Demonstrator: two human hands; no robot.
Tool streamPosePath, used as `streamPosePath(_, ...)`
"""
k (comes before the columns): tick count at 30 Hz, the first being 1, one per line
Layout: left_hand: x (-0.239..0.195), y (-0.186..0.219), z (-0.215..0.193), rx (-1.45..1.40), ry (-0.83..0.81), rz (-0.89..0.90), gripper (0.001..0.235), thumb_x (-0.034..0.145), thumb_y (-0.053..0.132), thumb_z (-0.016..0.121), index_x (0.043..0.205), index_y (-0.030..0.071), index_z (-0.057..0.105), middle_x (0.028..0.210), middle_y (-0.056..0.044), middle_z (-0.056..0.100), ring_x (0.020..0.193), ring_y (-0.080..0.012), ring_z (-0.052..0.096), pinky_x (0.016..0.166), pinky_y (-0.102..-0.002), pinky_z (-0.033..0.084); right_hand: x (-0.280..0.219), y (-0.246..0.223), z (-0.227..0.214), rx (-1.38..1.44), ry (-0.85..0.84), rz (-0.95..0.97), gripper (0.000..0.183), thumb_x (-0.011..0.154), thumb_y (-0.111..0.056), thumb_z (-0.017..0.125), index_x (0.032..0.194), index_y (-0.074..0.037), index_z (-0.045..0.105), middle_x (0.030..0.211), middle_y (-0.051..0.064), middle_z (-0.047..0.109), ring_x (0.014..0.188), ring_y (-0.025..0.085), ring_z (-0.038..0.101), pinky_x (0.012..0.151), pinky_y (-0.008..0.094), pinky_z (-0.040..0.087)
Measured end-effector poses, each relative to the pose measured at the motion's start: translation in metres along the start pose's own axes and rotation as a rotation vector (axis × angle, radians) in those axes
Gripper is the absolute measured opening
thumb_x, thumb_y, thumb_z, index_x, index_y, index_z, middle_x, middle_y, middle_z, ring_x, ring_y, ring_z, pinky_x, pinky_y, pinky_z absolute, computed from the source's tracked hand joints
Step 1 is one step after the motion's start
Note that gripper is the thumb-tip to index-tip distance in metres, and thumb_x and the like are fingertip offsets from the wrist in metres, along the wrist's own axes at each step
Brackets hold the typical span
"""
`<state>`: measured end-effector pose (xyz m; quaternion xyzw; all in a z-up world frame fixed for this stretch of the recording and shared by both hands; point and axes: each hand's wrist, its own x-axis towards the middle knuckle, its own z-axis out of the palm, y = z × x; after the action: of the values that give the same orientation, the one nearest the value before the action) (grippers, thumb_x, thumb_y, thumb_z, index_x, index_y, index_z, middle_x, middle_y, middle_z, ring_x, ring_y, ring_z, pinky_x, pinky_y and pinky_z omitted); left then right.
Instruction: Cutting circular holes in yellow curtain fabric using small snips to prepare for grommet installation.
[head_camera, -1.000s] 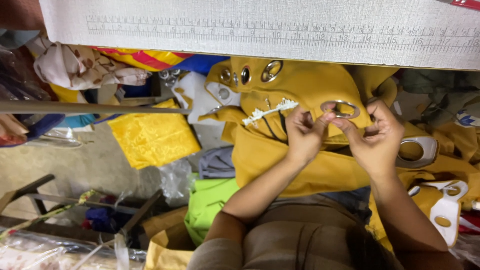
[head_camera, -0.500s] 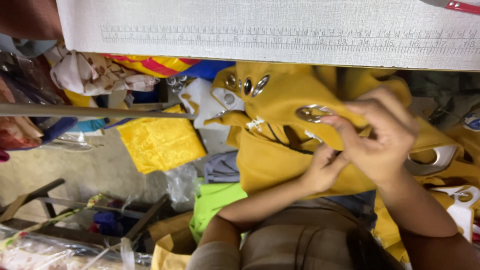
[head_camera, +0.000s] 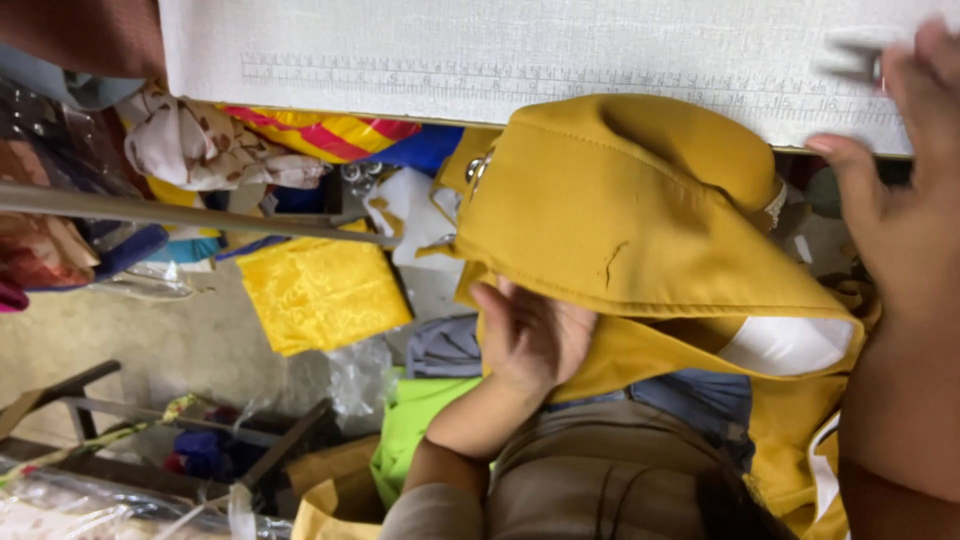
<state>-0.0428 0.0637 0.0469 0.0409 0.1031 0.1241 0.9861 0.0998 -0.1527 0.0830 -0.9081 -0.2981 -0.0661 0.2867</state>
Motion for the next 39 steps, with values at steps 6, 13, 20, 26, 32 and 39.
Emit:
streamPosePath(6, 0.004, -0.019, 0.004, 0.235, 0.023, 0.078, 0.064, 0.093, 0.008, 0.051, 0.149, 0.014, 0.022, 0.15, -0.012, 0.033, 0.139, -0.0279, 0.032, 0.115, -0.045, 0.029, -0.03, 0.019, 0.016, -0.039, 0.186, -0.03, 0.016, 0.117, 0.026, 0.052, 0.129, 0.034, 0.057, 0.138, 0.041, 0.051, 0.127, 0.051, 0.053, 0.111, 0.05, 0.047)
streamPosePath(13, 0.004, -0.028, 0.002, 0.493, -0.063, 0.235, 0.06, 0.097, 0.009, 0.052, 0.148, 0.009, 0.019, 0.15, -0.011, 0.031, 0.139, -0.022, 0.032, 0.12, -0.039, 0.023, -0.017, -0.029, 0.007, 0.214, 0.162, 0.216, 0.034, 0.101, 0.023, 0.034, 0.136, 0.02, 0.036, 0.115, 0.028, 0.043, 0.091, 0.033, 0.047, 0.082, 0.036, 0.039)
streamPosePath(20, 0.001, -0.034, 0.004, 0.609, -0.09, 0.191, 0.056, 0.098, 0.011, 0.052, 0.145, 0.007, 0.022, 0.151, -0.011, 0.03, 0.139, -0.0216, 0.03, 0.122, -0.039, 0.021, -0.003, -0.055, 0.008, 0.328, -0.03, -0.253, 0.1, 0.049, -0.06, 0.088, 0.123, 0.001, 0.061, 0.087, 0.008, 0.041, 0.071, 0.017, 0.037, 0.056, 0.026, 0.033)
streamPosePath(26, 0.002, -0.034, -0.002, 0.67, -0.071, 0.188, 0.052, 0.099, 0.009, 0.05, 0.144, 0.009, 0.025, 0.15, -0.01, 0.03, 0.139, -0.0181, 0.03, 0.12, -0.035, 0.023, 0.006, -0.056, 0.014, 0.289, 0.058, -0.38, 0.012, 0.084, -0.006, 0.08, 0.094, -0.011, 0.075, 0.076, 0.01, 0.048, 0.055, 0.015, 0.041, 0.044, 0.025, 0.035)
streamPosePath(32, -0.003, -0.038, -0.01, 0.616, -0.012, 0.146, 0.051, 0.097, 0.008, 0.053, 0.141, 0.008, 0.028, 0.144, -0.01, 0.038, 0.129, -0.0159, 0.04, 0.111, -0.032, 0.032, -0.006, -0.034, 0.021, 0.293, 0.323, 0.088, 0.025, 0.106, 0.014, 0.081, 0.122, 0.017, 0.064, 0.111, 0.026, 0.044, 0.058, 0.014, 0.026, 0.052, 0.027, 0.025)
streamPosePath(39, 0.006, -0.028, 0.006, 0.472, -0.057, 0.221, 0.055, 0.099, 0.011, 0.05, 0.147, 0.007, 0.023, 0.151, -0.01, 0.031, 0.14, -0.0212, 0.029, 0.122, -0.038, 0.016, -0.022, -0.035, 0.011, 0.083, 0.33, -0.047, 0.009, 0.11, 0.02, 0.07, 0.118, 0.02, 0.067, 0.11, 0.03, 0.047, 0.074, 0.027, 0.043, 0.061, 0.037, 0.04)
